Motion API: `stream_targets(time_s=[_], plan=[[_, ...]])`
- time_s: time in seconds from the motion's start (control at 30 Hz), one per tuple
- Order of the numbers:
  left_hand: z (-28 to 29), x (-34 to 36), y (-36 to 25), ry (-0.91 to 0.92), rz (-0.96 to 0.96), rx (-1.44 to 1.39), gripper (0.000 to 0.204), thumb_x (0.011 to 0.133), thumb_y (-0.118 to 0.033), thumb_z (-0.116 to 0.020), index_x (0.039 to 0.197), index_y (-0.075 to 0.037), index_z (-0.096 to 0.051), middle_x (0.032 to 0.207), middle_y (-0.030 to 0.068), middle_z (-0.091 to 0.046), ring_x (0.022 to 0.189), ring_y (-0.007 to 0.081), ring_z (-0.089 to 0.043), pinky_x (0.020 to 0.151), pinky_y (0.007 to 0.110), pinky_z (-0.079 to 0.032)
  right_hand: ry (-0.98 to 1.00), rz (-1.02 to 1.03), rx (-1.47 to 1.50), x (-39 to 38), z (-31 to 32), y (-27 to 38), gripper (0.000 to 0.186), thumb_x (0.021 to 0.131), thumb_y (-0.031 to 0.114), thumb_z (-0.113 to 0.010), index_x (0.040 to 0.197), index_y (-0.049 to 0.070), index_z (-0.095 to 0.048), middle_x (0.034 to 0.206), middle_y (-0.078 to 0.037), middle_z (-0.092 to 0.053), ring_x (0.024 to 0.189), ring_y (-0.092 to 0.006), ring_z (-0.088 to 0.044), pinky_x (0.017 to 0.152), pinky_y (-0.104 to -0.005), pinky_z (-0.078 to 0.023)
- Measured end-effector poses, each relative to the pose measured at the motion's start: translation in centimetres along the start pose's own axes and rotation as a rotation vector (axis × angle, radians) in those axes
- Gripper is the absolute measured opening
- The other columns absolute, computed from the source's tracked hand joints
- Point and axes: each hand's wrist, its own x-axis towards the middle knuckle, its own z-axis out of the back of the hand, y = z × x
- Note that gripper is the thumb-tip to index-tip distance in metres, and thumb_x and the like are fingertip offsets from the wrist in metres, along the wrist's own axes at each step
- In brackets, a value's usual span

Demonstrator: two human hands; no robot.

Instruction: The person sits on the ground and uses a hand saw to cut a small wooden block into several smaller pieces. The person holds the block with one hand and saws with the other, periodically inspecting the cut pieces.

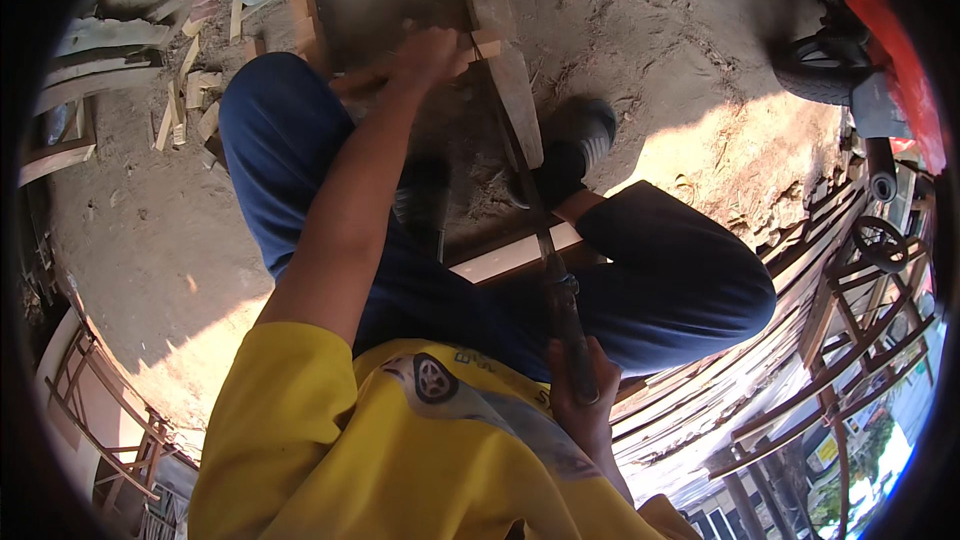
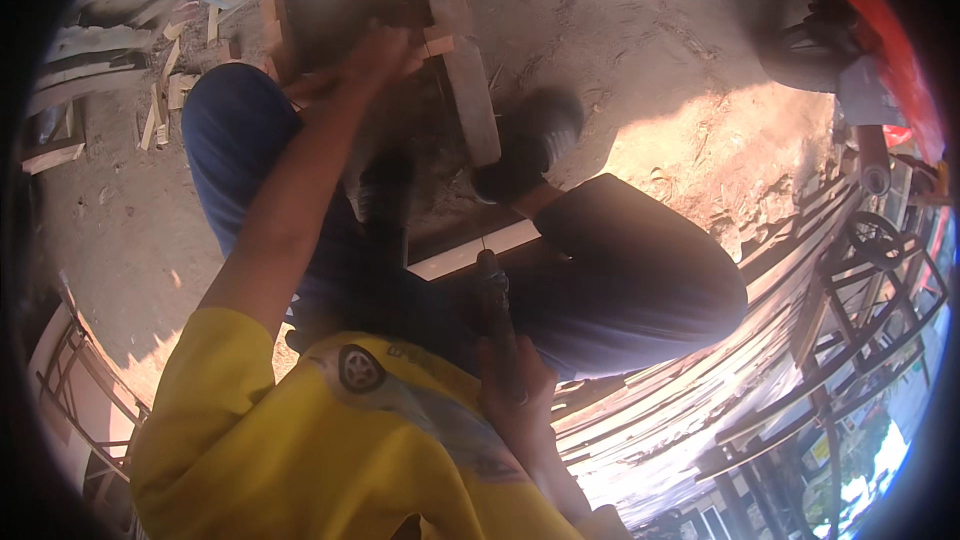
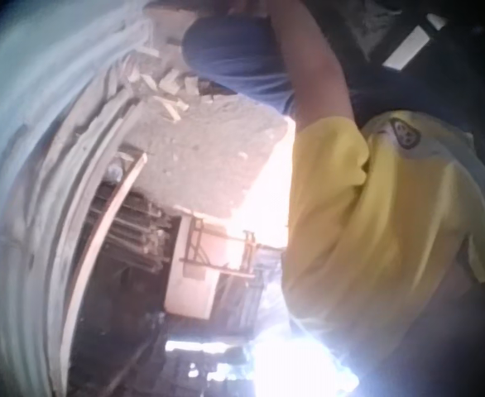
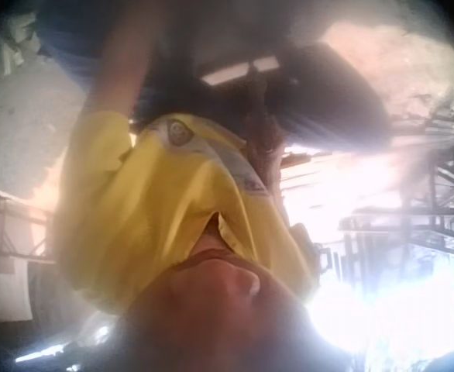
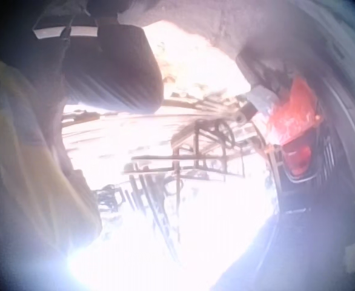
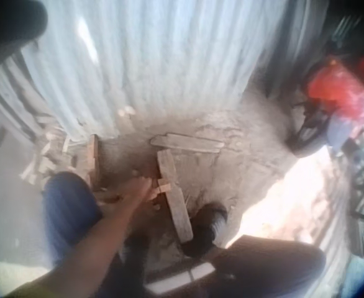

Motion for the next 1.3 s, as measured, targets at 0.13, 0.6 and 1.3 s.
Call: stream_targets(time_s=[0.13, 0.6, 1.3], plan=[[1.3, 0.8, 0.6, 0.038, -0.027, 0.003, 0.035, 0.076, -0.035, -0.072, 0.092, -0.004, -0.068, 0.091, 0.0172, -0.069, 0.085, 0.0341, -0.068, 0.081, 0.044, -0.054, 0.147, -0.044, 0.065, 2.3, -1.3, 0.6, 0.015, 0.089, 0.006, -0.066, 0.078, 0.000, -0.058, 0.057, -0.001, -0.053, 0.054, -0.0031, -0.044, 0.045, -0.0238, -0.034], [0.6, -0.1, -0.3, -0.001, 0.023, 0.016, 0.035, 0.078, -0.034, -0.071, 0.095, -0.004, -0.065, 0.093, 0.0176, -0.069, 0.090, 0.0341, -0.067, 0.078, 0.044, -0.055, 0.005, 0.017, 0.004, 0.0, -0.3, -0.8, 0.011, 0.086, 0.008, -0.068, 0.085, 0.000, -0.061, 0.059, -0.009, -0.059, 0.048, -0.0151, -0.058, 0.044, -0.0304, -0.042], [-0.7, -0.6, -0.2, -0.094, -0.008, 0.015, 0.035, 0.078, -0.034, -0.070, 0.089, -0.002, -0.062, 0.084, 0.0169, -0.069, 0.083, 0.0343, -0.068, 0.074, 0.046, -0.055, 0.045, -0.085, 0.103, 1.5, -1.4, -0.5, 0.016, 0.089, 0.007, -0.067, 0.078, 0.000, -0.057, 0.057, -0.001, -0.053, 0.053, -0.0013, -0.042, 0.044, -0.0250, -0.033]])
